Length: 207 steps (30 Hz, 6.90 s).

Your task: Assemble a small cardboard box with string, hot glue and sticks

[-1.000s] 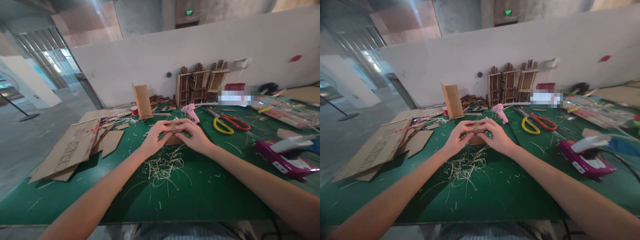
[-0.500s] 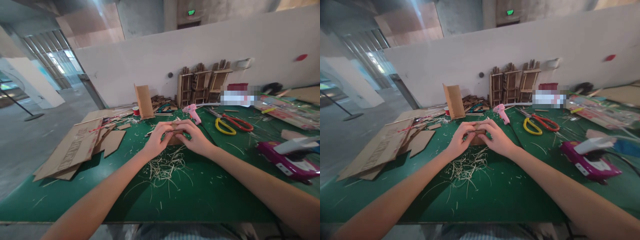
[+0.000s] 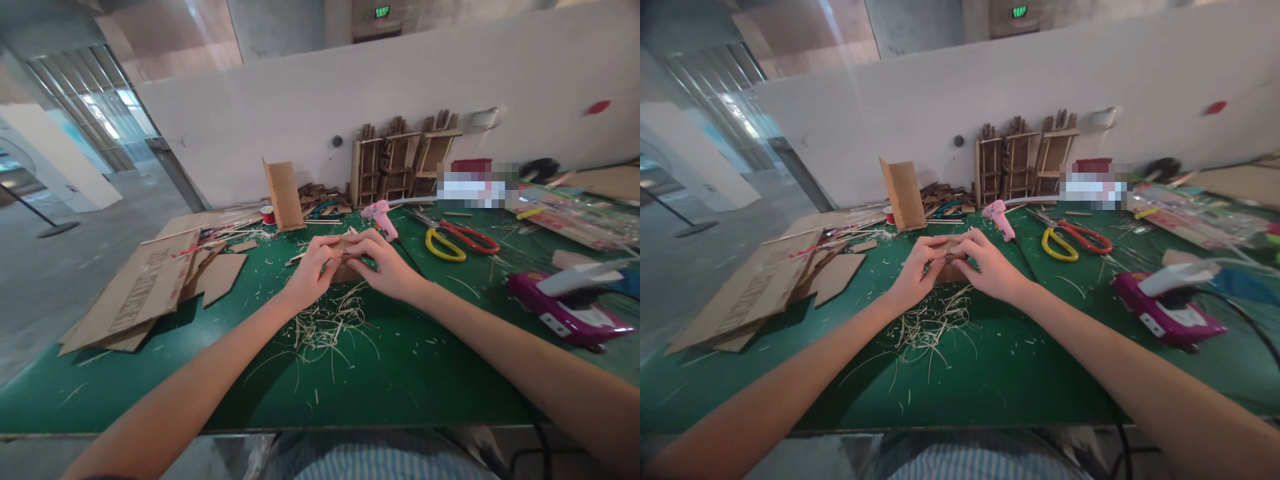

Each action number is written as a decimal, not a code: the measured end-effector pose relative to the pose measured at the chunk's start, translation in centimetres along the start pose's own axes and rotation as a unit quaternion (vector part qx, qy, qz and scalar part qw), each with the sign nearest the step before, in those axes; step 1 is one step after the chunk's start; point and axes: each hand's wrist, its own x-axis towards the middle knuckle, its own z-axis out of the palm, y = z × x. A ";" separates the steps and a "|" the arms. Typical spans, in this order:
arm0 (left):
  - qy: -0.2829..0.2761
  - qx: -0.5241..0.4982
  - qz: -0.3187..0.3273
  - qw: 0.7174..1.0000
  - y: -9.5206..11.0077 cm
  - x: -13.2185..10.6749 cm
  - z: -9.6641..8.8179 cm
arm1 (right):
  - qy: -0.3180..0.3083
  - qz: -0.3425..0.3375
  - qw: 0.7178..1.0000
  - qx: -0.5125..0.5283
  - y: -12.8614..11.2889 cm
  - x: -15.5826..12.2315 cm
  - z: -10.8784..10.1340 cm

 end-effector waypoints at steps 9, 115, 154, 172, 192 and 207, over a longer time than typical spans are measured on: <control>0.012 -0.004 -0.005 1.000 0.2 0.1 0.5 | 0.019 0.015 1.000 0.006 0.2 -0.6 0.3; -0.153 -0.011 -0.098 0.983 1.1 -0.2 -2.3 | -0.055 0.021 0.998 0.019 -0.7 -1.7 0.3; -0.074 0.031 -0.096 0.992 1.0 -0.2 -0.5 | 0.139 0.202 0.962 0.118 -2.7 2.2 -0.1; -0.087 -0.099 -0.237 0.962 1.0 -0.9 -0.6 | 0.154 0.308 0.836 0.427 -3.5 8.0 -2.7; -0.115 -0.123 -0.294 0.941 0.6 -0.9 -1.0 | 0.101 0.326 0.812 0.474 -1.8 8.6 2.5; -0.105 -0.172 -0.328 0.923 1.4 -0.5 -1.2 | 0.126 0.357 0.793 0.477 -1.8 9.1 3.0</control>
